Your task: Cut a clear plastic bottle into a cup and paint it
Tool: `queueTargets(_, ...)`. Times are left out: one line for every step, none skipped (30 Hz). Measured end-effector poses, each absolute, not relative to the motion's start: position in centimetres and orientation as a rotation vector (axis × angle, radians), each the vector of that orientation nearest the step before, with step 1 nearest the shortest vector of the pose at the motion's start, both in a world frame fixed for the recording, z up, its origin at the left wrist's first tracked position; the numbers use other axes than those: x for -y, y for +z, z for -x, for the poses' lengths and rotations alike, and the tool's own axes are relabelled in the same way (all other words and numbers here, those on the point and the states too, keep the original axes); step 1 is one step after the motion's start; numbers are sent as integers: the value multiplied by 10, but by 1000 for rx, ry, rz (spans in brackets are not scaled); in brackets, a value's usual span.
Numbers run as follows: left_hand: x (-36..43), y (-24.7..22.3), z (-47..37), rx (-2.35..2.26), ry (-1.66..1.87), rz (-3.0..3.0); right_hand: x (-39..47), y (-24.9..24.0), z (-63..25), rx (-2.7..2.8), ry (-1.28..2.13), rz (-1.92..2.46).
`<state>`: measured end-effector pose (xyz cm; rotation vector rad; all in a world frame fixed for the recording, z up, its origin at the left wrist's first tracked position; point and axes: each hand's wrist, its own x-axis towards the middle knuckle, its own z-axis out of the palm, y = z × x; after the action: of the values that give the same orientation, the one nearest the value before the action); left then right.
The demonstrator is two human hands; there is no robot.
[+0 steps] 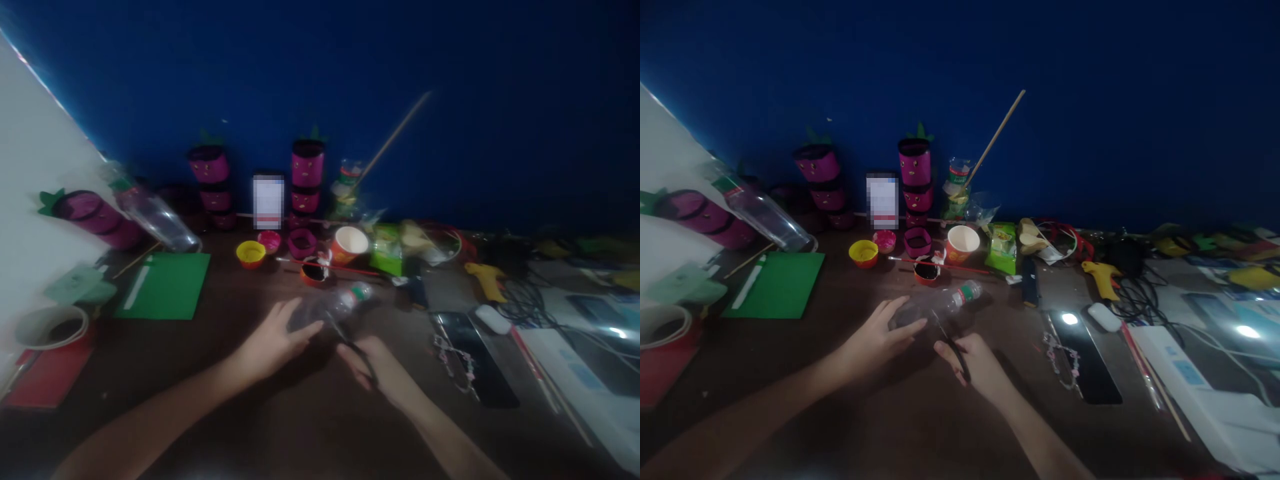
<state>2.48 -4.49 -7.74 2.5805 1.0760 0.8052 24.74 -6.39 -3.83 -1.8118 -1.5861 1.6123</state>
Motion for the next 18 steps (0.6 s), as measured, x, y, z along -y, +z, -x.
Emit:
queueTargets(45,-77,-25,-1081,801,-2580,63,-36,-247,1586,1618,1817)
queueTargets(45,-77,-25,-1087,800,-2577,63,-33,-247,1583,1619,1823)
queueTargets(46,-77,-25,-1092,801,-2572,62,-30,-247,1583,1622,1823)
queueTargets(46,-77,-25,-1099,802,-2567,62,-27,-247,1583,1624,1817)
queueTargets(46,-76,-25,-1104,799,-2565,61,-24,-247,1583,1631,1805)
queueTargets(47,-76,-25,-1102,794,-2571,60,-21,-247,1585,1643,1786)
queueTargets(48,-77,-25,-1097,788,-2583,59,-19,-247,1590,1663,1767)
queueTargets(49,-77,-25,-1089,782,-2602,58,-16,-247,1595,1687,1756)
queueTargets(49,-78,-25,-1084,778,-2621,57,-13,-247,1602,1709,1754)
queueTargets(50,-79,-26,-1083,778,-2636,55,-11,-247,1610,1723,1762)
queueTargets(51,-80,-26,-1086,780,-2647,54,-8,-246,1622,1731,1774)
queueTargets(52,-81,-26,-1092,780,-2653,53,-6,-245,1635,1731,1784)
queueTargets(52,-82,-27,-1100,779,-2654,52,-3,-244,1650,1726,1791)
queueTargets(52,-82,-27,-1101,781,-2655,51,-1,-243,1669,1713,1796)
queueTargets(52,-82,-27,-1103,784,-2655,50,1,-242,1690,1695,1801)
queueTargets(51,-82,-27,-1103,787,-2655,50,3,-242,1713,1673,1804)
queueTargets(51,-81,-27,-1106,791,-2652,50,4,-241,1734,1646,1807)
queueTargets(51,-81,-27,-1110,798,-2645,51,5,-241,1750,1623,1808)
